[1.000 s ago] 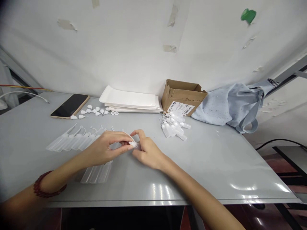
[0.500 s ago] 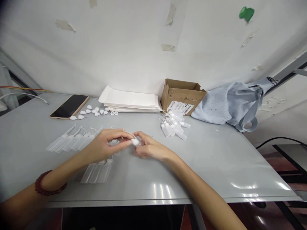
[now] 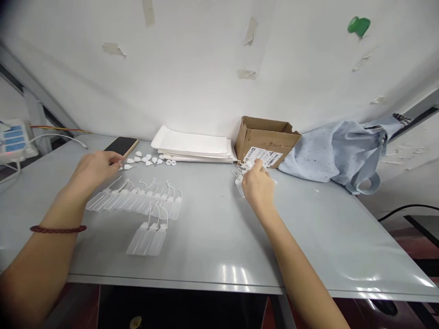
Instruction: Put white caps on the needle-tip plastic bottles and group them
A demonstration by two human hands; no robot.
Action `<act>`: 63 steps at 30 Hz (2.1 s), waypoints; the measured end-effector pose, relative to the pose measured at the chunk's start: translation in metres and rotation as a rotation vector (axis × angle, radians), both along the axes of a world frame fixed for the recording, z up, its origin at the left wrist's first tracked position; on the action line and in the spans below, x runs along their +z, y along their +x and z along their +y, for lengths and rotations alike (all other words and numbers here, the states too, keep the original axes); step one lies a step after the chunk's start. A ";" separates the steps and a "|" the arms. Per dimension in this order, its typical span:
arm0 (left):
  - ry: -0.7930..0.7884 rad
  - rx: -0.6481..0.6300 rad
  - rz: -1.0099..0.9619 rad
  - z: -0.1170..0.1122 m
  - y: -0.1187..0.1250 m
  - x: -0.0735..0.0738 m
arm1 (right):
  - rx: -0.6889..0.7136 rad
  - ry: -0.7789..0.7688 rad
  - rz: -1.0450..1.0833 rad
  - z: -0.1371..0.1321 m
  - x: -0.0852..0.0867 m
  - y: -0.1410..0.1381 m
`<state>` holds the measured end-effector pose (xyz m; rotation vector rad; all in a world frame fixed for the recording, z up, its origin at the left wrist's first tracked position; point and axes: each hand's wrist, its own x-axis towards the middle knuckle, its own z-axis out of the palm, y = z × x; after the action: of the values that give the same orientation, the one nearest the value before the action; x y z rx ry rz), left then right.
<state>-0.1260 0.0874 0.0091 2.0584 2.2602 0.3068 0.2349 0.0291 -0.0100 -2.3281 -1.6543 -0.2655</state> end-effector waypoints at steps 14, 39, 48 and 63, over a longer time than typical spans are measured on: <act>-0.112 -0.097 0.028 0.007 -0.002 -0.013 | 0.626 0.151 0.067 -0.023 -0.018 -0.044; -0.163 -0.072 -0.014 0.010 0.004 -0.019 | 0.976 -0.303 0.495 -0.034 -0.032 -0.093; -0.179 -0.302 -0.555 -0.015 0.034 0.004 | 0.908 -0.180 0.684 -0.035 -0.030 -0.087; -0.299 -0.613 -1.265 -0.056 0.102 -0.008 | 0.910 -0.010 0.941 -0.043 -0.022 -0.078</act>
<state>-0.0236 0.0312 0.0007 1.5196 0.8426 0.8274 0.1569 -0.0141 -0.0323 -1.1091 -1.8639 0.8615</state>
